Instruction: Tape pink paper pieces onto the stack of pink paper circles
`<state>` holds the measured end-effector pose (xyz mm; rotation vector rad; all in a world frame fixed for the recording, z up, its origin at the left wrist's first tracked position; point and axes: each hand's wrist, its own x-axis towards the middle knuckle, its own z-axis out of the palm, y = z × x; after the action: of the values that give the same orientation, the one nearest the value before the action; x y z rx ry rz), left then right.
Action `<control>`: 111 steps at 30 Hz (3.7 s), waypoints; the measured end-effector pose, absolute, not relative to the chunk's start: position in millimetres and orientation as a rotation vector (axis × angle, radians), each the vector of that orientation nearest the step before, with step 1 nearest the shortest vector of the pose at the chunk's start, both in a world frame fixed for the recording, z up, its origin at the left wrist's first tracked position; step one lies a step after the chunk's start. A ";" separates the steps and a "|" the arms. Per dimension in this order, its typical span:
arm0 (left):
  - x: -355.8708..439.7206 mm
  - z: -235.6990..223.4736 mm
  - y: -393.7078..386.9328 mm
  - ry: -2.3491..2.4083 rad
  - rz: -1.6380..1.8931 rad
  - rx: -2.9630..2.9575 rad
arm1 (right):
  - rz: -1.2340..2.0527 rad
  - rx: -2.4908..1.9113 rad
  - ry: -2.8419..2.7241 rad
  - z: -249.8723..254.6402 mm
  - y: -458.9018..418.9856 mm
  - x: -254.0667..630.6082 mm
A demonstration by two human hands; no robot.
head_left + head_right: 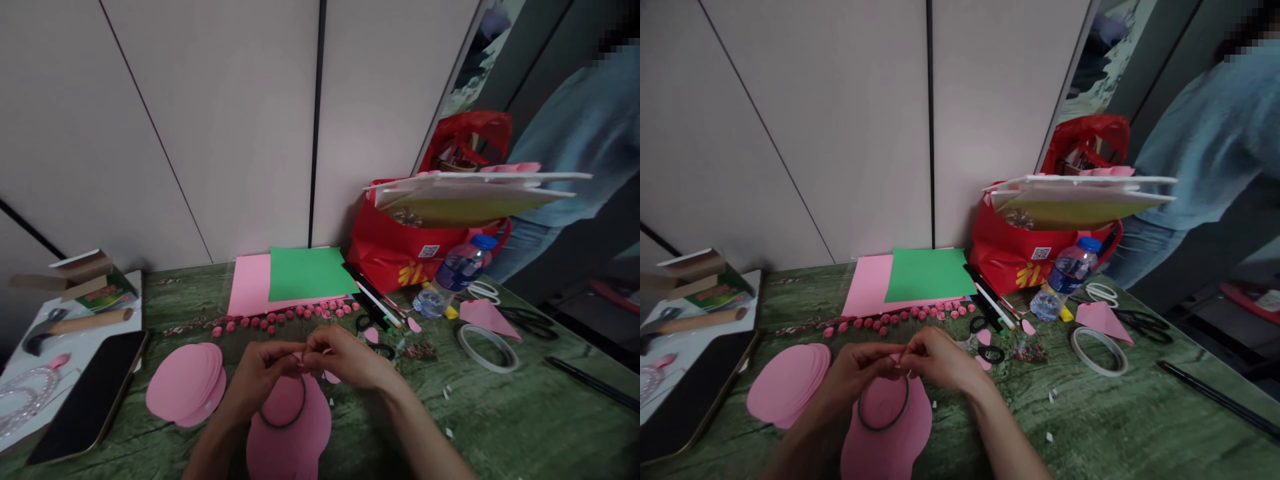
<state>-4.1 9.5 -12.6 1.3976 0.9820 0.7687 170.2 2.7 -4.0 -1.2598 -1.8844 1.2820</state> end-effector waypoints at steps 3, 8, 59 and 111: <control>-3.4 -10.4 9.4 0.992 0.788 1.348 | 1.277 -1.315 -1.826 -6.3 2.0 167.4; -0.4 -10.4 8.8 1.021 0.841 1.269 | 1.254 -1.340 -1.683 -10.8 4.4 165.8; -2.6 -19.0 9.7 1.049 1.241 1.975 | 1.416 -1.111 -1.317 -6.9 5.8 159.9; -4.5 -13.6 5.9 1.110 1.291 1.880 | 1.092 -1.181 -1.580 1.9 0.7 163.6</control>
<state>-4.5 5.9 -13.6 1.8803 1.1096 1.2907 163.6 0.7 1.9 -1.1814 -1.5800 1.0922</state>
